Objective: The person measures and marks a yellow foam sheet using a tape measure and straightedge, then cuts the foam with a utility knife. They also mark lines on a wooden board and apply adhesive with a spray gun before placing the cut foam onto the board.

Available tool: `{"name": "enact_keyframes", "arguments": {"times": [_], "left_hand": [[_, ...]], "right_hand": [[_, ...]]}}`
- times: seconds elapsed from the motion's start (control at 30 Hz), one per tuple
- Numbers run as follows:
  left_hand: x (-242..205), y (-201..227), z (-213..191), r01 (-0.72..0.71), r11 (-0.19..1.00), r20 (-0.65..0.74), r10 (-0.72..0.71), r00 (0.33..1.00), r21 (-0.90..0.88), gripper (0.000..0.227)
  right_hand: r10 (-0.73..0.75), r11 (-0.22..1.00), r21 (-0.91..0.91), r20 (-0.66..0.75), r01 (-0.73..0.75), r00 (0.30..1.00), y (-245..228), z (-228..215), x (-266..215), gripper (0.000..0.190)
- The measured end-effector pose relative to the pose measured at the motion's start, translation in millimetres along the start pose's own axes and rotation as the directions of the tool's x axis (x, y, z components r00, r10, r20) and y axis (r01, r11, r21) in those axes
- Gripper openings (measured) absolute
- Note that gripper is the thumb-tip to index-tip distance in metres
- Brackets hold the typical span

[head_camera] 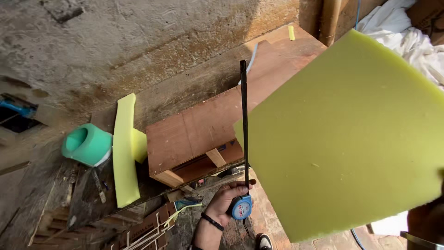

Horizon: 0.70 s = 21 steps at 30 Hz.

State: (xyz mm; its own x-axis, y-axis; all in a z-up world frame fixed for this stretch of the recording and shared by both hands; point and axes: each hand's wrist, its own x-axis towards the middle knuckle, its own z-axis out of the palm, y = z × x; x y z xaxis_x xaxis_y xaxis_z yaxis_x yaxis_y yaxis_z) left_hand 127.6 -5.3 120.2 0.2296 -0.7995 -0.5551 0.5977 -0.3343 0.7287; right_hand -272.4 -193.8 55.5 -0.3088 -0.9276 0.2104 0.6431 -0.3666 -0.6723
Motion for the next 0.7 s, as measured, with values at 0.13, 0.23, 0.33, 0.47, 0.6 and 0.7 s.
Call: {"name": "enact_keyframes", "arguments": {"times": [0.13,0.23,0.33,0.47,0.6,0.7], "left_hand": [[-73,59,-90,-0.103,0.977,0.077,0.118,0.990,-0.185,0.025],[-113,100,-178,-0.230,0.973,-0.178,0.221,0.959,-0.033,0.030],[-119,124,-259,-0.210,0.977,-0.382,0.210,0.900,0.042,0.026],[-100,160,-370,-0.165,0.982,-0.390,0.189,0.902,0.092,0.026],[-111,201,-481,-0.017,0.975,-0.413,0.109,0.904,0.220,0.028],[-117,231,-546,0.044,0.963,-0.406,0.070,0.911,0.266,0.028]], "right_hand": [[0.293,0.939,0.169,0.057,-0.299,0.954,101,123,-38,0.023],[0.575,0.795,0.156,0.116,-0.586,0.810,169,202,-106,0.027],[0.729,0.654,0.202,0.089,-0.729,0.679,220,262,-166,0.034],[0.807,0.561,0.127,0.137,-0.818,0.575,262,323,-249,0.037],[0.845,0.521,-0.105,0.201,-0.847,0.495,265,354,-317,0.036],[0.934,0.355,-0.349,0.168,-0.867,0.314,256,375,-352,0.042]]}}
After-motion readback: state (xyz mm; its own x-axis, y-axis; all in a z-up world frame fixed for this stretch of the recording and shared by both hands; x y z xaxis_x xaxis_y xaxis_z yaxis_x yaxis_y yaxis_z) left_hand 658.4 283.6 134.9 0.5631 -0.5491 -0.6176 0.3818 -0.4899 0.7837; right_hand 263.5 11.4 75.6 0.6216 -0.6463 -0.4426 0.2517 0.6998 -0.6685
